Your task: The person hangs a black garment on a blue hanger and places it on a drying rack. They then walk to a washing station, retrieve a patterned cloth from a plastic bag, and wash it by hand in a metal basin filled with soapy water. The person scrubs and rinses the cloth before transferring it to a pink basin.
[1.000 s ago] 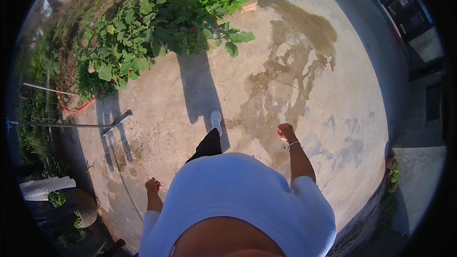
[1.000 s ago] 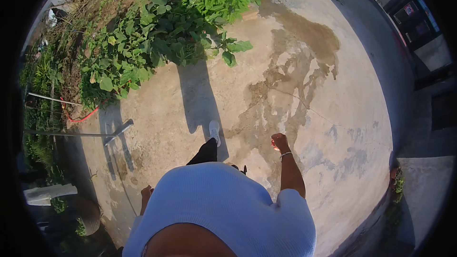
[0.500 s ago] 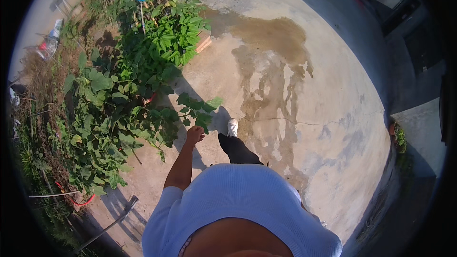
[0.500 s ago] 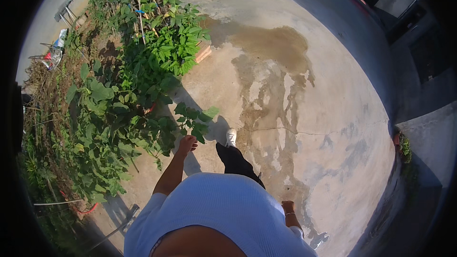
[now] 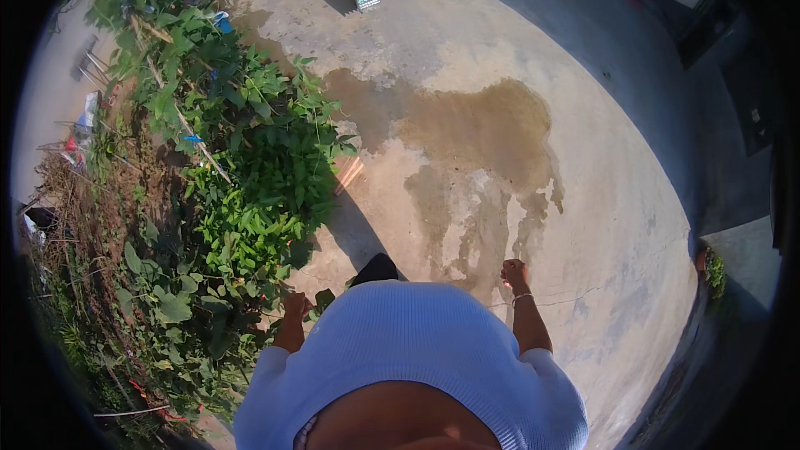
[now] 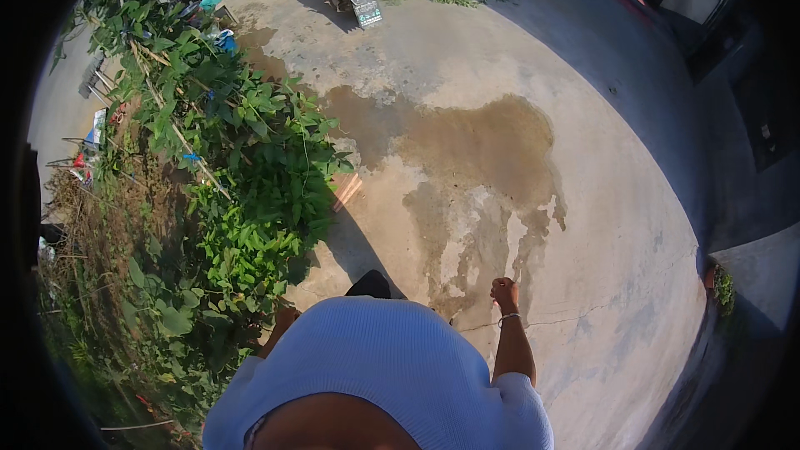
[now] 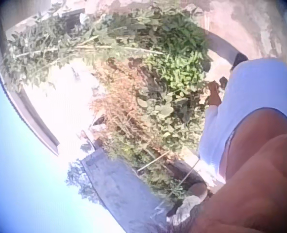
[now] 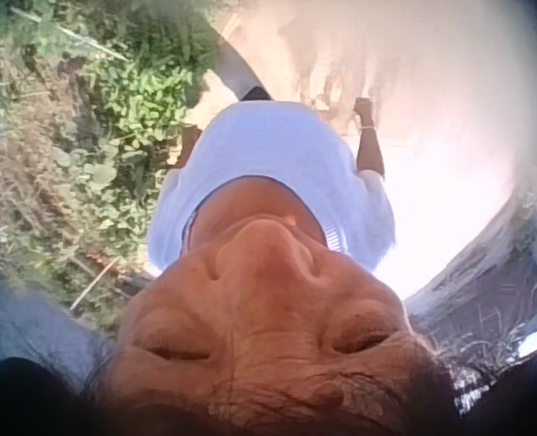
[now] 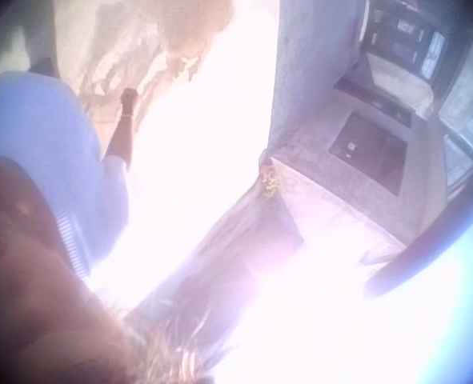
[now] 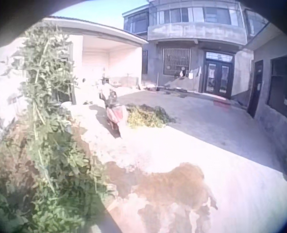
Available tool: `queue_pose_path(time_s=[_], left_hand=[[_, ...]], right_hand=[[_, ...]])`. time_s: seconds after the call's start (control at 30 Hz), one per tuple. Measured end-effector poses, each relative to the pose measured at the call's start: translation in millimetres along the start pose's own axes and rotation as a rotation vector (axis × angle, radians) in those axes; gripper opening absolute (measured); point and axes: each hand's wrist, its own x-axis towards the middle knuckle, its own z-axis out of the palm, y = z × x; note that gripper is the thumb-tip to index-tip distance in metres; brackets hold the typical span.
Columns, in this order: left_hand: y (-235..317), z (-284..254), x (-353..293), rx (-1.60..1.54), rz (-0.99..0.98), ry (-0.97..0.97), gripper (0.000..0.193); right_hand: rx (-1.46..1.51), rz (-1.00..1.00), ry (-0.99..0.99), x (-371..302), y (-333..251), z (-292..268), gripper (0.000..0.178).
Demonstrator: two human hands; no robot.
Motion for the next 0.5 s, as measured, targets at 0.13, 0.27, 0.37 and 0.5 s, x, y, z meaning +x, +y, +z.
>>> queue_pose_path(time_s=[0.13,0.27,0.37,0.5], left_hand=[[104,85,22,-0.171,-0.088,-0.073,0.025],[194,134,102,-0.206,-0.122,-0.054,0.023],[286,171,144,-0.149,-0.167,-0.042,0.022],[429,278,230,-0.117,-0.086,-0.173,0.021]], right_hand=[[-0.091,-0.102,0.024,156,-151,28,0.011],[-0.093,-0.03,-0.105,272,-244,122,0.008],[-0.988,-0.497,-0.571,318,-282,175,0.011],[-1.357,-0.934,-0.456,472,-282,150,0.02]])
